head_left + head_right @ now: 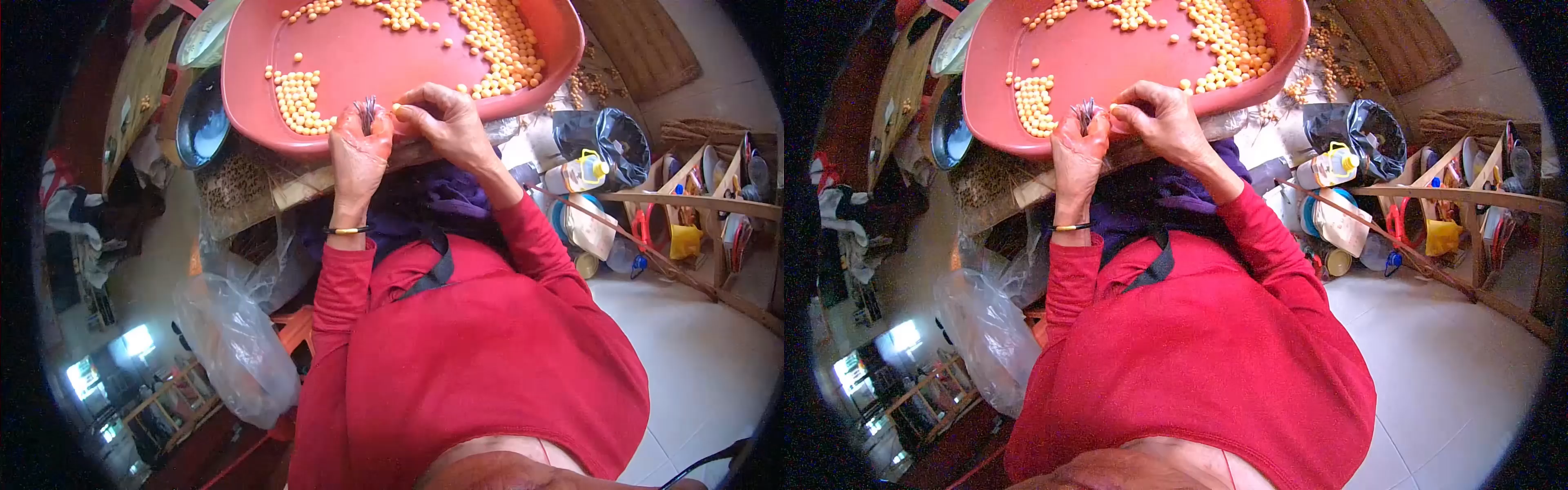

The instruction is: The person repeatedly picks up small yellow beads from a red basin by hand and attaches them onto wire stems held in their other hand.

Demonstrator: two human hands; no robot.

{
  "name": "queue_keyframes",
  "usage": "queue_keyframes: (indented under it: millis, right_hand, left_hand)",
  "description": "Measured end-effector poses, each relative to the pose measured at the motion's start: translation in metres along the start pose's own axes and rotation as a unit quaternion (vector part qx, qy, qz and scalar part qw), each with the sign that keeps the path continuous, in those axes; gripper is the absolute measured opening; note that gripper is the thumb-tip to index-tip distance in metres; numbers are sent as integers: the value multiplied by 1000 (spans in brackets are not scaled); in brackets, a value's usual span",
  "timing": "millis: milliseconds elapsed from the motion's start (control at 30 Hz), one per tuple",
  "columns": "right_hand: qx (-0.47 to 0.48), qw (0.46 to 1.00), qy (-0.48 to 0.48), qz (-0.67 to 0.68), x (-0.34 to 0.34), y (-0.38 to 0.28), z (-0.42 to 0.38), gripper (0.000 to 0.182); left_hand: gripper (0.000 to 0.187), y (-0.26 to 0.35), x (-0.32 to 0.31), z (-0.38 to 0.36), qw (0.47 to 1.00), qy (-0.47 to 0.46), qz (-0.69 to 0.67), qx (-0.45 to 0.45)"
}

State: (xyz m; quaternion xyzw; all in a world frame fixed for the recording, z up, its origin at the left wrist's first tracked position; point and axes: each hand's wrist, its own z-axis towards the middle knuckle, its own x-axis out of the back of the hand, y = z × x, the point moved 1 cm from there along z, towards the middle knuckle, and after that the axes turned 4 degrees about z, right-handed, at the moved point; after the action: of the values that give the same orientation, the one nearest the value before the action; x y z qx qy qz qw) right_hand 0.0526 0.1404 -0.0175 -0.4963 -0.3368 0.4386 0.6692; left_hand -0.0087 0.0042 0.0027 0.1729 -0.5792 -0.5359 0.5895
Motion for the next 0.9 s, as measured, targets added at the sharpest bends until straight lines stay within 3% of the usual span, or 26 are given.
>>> queue_keyframes:
  millis: [333, 467, 633, 700, 900]
  right_hand:
    - [-22, 999, -30, -24, 1, -2, 4, 8]
    - [-23, 1000, -12, -11, 8, -1, -1, 9]
    - [34, 996, 60, -50, 15, 17, -9, 8]
    - [48, 995, 70, -52, 24, 16, -12, 8]
    - [31, 995, 49, -85, 63, 40, -11, 9]
  left_hand:
    - [4, -5, -3, 1, 1000, -15, -9, -2]
    - [6, 7, -12, -3, 964, -37, -205, 165]
    - [13, -5, -29, -7, 912, -46, -376, 159]
    - [21, -11, -39, -10, 902, -48, -405, 143]
    - [17, -22, -87, -8, 882, -6, -441, 164]
